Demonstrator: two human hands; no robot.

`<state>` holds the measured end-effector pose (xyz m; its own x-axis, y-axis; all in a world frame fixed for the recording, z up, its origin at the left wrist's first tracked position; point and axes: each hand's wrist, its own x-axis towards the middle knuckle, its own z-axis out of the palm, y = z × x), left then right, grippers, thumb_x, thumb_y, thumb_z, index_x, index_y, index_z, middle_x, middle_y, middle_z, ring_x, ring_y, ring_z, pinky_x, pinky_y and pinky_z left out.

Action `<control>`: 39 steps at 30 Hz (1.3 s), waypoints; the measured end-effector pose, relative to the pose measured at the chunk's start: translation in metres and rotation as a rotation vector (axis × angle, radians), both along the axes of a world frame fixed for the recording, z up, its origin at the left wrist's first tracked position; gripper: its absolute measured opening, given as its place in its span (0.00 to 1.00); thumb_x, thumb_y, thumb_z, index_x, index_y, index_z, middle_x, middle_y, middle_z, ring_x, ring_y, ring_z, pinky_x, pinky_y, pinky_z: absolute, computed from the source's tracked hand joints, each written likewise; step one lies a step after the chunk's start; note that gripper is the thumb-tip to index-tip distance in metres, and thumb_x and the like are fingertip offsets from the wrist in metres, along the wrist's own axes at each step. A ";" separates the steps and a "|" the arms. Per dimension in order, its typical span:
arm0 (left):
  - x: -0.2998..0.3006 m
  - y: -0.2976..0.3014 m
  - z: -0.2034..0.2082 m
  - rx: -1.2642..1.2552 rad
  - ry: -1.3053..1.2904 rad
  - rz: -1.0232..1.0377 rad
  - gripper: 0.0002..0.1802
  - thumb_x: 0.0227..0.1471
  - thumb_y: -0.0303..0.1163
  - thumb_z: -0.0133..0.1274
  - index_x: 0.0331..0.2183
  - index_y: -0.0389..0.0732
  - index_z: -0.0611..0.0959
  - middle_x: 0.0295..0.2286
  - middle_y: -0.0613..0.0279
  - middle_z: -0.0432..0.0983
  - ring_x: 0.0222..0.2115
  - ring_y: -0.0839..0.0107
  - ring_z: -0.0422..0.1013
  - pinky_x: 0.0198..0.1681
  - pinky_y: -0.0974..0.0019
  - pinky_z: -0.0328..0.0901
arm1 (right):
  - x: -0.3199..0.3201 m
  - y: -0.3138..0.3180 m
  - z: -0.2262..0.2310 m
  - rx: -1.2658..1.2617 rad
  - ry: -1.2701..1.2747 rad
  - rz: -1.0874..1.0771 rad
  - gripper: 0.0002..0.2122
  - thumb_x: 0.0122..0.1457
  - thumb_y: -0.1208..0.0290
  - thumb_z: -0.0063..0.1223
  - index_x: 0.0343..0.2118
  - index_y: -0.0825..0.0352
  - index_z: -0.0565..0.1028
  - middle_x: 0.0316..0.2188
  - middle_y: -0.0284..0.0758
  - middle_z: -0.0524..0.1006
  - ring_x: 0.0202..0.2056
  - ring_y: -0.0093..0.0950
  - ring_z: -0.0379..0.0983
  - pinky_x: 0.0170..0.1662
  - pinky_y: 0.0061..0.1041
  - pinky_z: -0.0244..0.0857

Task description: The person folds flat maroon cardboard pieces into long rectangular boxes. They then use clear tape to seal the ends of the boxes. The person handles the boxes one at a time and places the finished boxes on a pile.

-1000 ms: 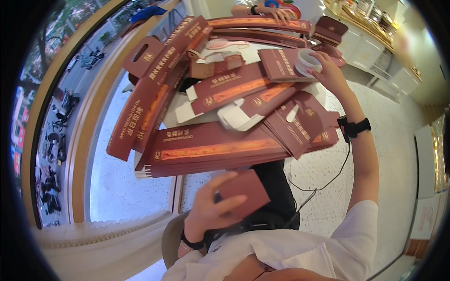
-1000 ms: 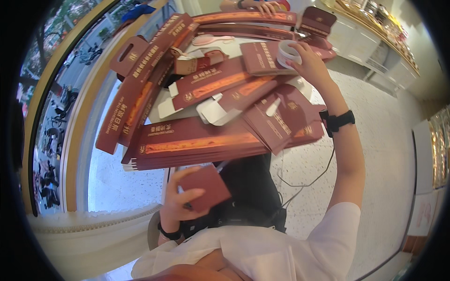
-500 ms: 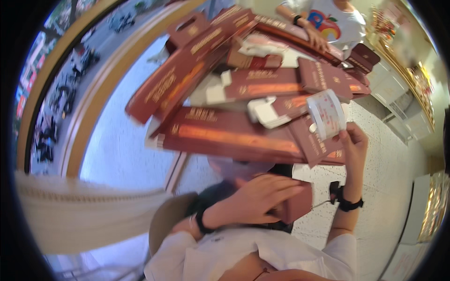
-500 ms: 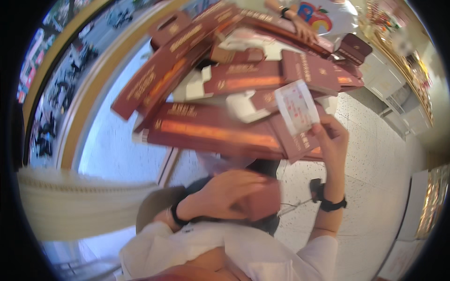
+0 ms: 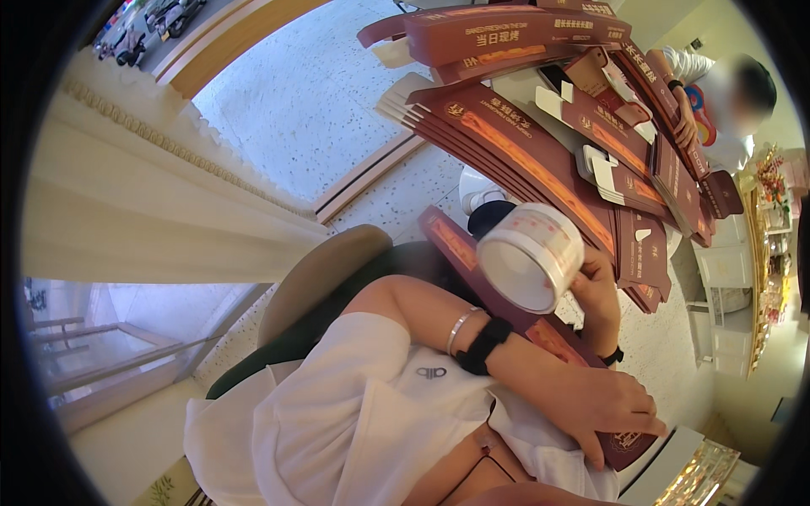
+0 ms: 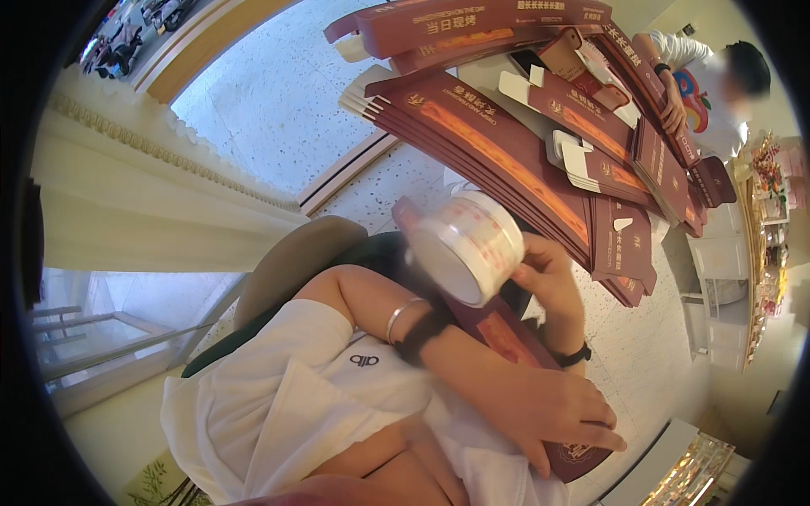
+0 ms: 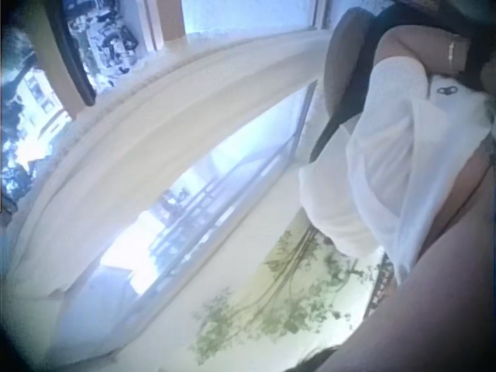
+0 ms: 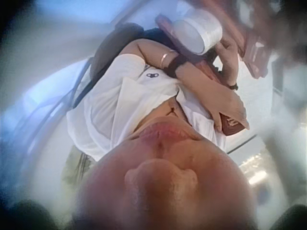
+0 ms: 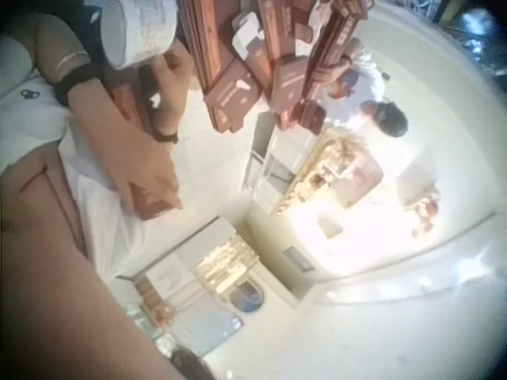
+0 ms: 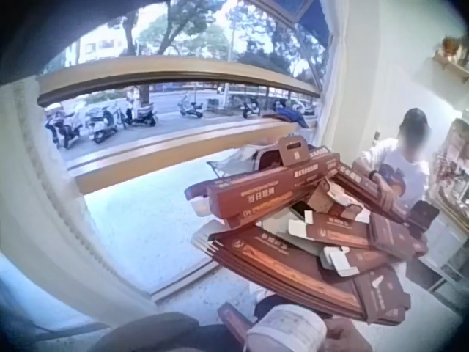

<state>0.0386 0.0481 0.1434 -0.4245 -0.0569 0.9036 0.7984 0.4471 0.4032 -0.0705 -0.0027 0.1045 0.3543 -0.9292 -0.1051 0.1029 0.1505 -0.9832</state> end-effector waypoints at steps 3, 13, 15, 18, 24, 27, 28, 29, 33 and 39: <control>0.036 -0.019 0.009 0.167 -0.148 -0.229 0.41 0.45 0.46 0.60 0.55 0.36 0.64 0.43 0.48 0.68 0.43 0.54 0.69 0.44 0.61 0.65 | 0.063 0.022 0.021 0.082 -0.031 -0.183 0.25 0.51 0.51 0.62 0.38 0.72 0.74 0.32 0.36 0.77 0.32 0.20 0.73 0.35 0.20 0.68; 0.189 -0.120 -0.029 0.361 -0.419 0.578 0.35 0.41 0.40 0.63 0.50 0.36 0.73 0.49 0.55 0.68 0.48 0.62 0.66 0.51 0.63 0.60 | 0.050 0.057 0.011 -0.061 0.174 -0.137 0.12 0.61 0.66 0.51 0.38 0.72 0.71 0.34 0.31 0.72 0.38 0.21 0.68 0.41 0.20 0.62; 0.178 -0.126 -0.045 0.375 -0.498 0.401 0.39 0.37 0.41 0.66 0.51 0.36 0.72 0.48 0.56 0.68 0.48 0.63 0.66 0.51 0.64 0.60 | 0.055 0.048 0.013 -0.153 0.096 -0.105 0.11 0.61 0.66 0.51 0.34 0.71 0.71 0.30 0.31 0.69 0.35 0.20 0.65 0.41 0.19 0.60; 0.153 -0.124 -0.045 0.343 -0.708 0.140 0.51 0.26 0.51 0.71 0.51 0.33 0.72 0.48 0.55 0.68 0.49 0.65 0.64 0.52 0.63 0.58 | 0.043 0.051 0.017 -0.165 0.190 -0.203 0.12 0.61 0.65 0.51 0.33 0.72 0.70 0.30 0.31 0.68 0.34 0.20 0.64 0.40 0.18 0.59; 0.125 -0.111 -0.050 0.463 -0.662 0.134 0.57 0.17 0.48 0.75 0.50 0.31 0.72 0.45 0.54 0.71 0.48 0.64 0.66 0.51 0.65 0.58 | 0.031 0.059 0.006 -0.113 -0.047 -0.386 0.12 0.63 0.62 0.47 0.33 0.69 0.69 0.29 0.28 0.67 0.32 0.16 0.62 0.36 0.16 0.57; 0.119 -0.111 -0.042 0.294 -0.636 0.252 0.49 0.26 0.39 0.72 0.52 0.35 0.71 0.47 0.56 0.71 0.45 0.62 0.68 0.49 0.64 0.60 | 0.028 0.060 0.001 -0.067 -0.228 -0.425 0.11 0.64 0.62 0.45 0.34 0.68 0.68 0.29 0.26 0.66 0.30 0.13 0.61 0.33 0.13 0.55; 0.115 -0.112 -0.038 0.211 -0.645 0.302 0.46 0.30 0.35 0.71 0.53 0.37 0.70 0.47 0.56 0.71 0.44 0.62 0.68 0.48 0.63 0.62 | 0.024 0.060 -0.001 -0.062 -0.241 -0.421 0.12 0.64 0.62 0.45 0.34 0.68 0.68 0.29 0.26 0.66 0.30 0.12 0.61 0.32 0.13 0.55; 0.112 -0.112 -0.038 0.209 -0.637 0.282 0.46 0.30 0.35 0.71 0.53 0.37 0.70 0.48 0.55 0.70 0.44 0.61 0.68 0.48 0.63 0.62 | 0.019 0.061 -0.003 -0.057 -0.255 -0.418 0.12 0.64 0.62 0.45 0.34 0.68 0.68 0.29 0.26 0.66 0.29 0.12 0.60 0.31 0.12 0.55; 0.110 -0.117 -0.040 0.173 -0.632 0.241 0.47 0.28 0.41 0.70 0.51 0.31 0.71 0.49 0.49 0.70 0.46 0.59 0.68 0.51 0.62 0.60 | 0.022 0.061 -0.007 -0.083 -0.281 -0.450 0.12 0.64 0.62 0.45 0.33 0.68 0.68 0.28 0.25 0.65 0.28 0.11 0.60 0.28 0.12 0.53; 0.108 -0.117 -0.037 0.182 -0.676 0.257 0.49 0.30 0.48 0.67 0.50 0.27 0.72 0.47 0.45 0.71 0.46 0.58 0.69 0.50 0.63 0.60 | 0.020 0.061 -0.010 -0.082 -0.309 -0.469 0.11 0.64 0.63 0.45 0.33 0.68 0.68 0.27 0.25 0.65 0.26 0.11 0.59 0.28 0.11 0.52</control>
<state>0.1467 -0.0690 0.1061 -0.8378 -0.3526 0.4168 0.2293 0.4655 0.8548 -0.0503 0.0579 0.0949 -0.0957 -0.9953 0.0174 0.4250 -0.0566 -0.9034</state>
